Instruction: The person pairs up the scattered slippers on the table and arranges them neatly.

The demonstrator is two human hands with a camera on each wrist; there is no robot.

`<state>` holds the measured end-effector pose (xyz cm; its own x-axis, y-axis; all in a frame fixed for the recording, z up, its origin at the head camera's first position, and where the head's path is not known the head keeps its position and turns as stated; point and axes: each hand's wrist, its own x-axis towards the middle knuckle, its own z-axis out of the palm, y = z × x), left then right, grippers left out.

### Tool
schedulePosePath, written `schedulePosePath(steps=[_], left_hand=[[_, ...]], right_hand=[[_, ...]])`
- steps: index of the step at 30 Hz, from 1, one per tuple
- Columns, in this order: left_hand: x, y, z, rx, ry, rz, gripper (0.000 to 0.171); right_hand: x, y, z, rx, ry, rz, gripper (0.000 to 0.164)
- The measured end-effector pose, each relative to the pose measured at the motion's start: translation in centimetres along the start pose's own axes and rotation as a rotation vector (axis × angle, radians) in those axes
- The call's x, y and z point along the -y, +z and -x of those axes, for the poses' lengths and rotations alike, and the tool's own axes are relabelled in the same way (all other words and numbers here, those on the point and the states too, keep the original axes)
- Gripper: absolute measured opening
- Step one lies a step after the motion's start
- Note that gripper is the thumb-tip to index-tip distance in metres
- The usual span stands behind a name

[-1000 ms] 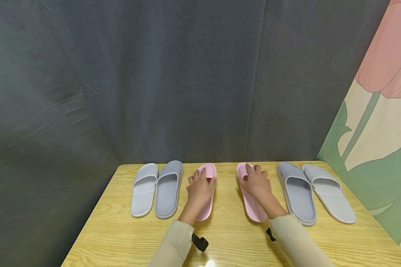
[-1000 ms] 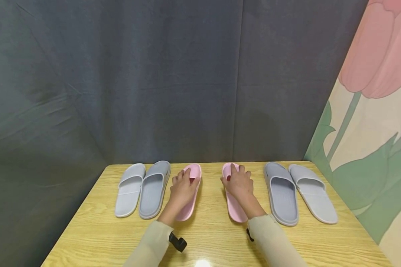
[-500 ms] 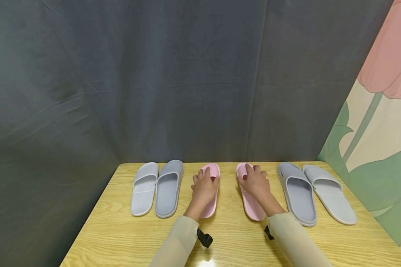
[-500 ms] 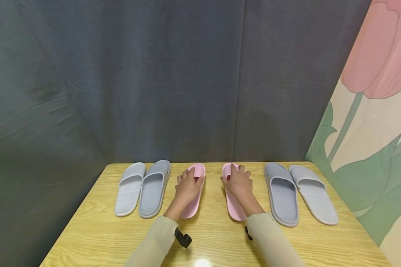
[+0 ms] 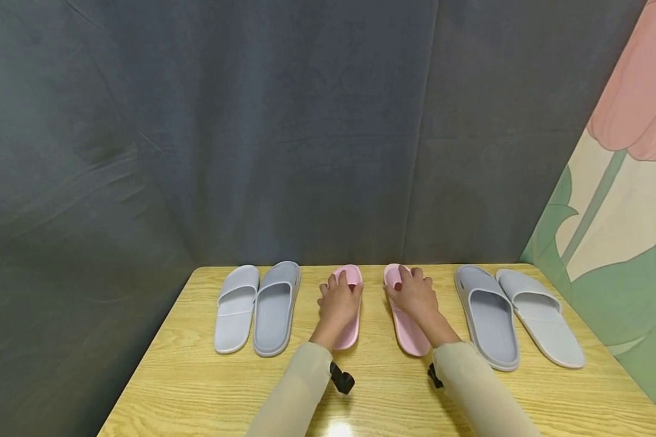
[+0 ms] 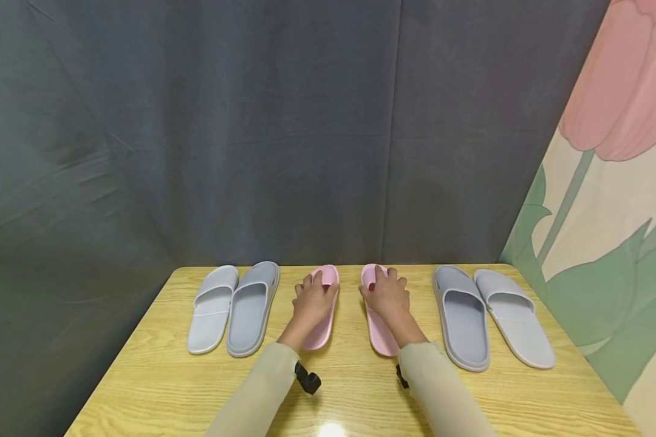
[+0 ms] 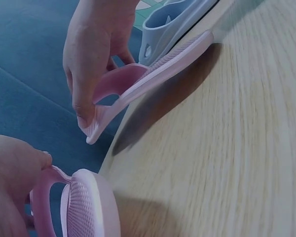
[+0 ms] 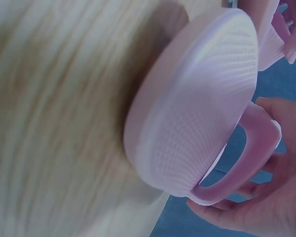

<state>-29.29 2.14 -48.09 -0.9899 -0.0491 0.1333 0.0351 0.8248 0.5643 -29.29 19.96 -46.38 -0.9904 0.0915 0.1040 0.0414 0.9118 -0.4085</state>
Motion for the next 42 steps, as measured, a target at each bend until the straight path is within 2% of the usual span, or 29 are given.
schedulePosePath(steps=[19, 31, 42], left_hand=[[-1.6, 1.7, -1.6, 0.000, -0.002, -0.058, 0.065], [-2.6, 2.3, -2.1, 0.009, -0.002, -0.111, 0.062], [-3.1, 2.5, -2.4, -0.017, 0.003, -0.099, 0.060]], right_hand=[[0.4, 0.5, -1.3, 0.052, 0.034, -0.048, 0.075], [0.0, 1.3, -2.3, 0.078, 0.030, -0.094, 0.076], [0.1, 1.6, -3.2, 0.082, 0.008, -0.114, 0.071]])
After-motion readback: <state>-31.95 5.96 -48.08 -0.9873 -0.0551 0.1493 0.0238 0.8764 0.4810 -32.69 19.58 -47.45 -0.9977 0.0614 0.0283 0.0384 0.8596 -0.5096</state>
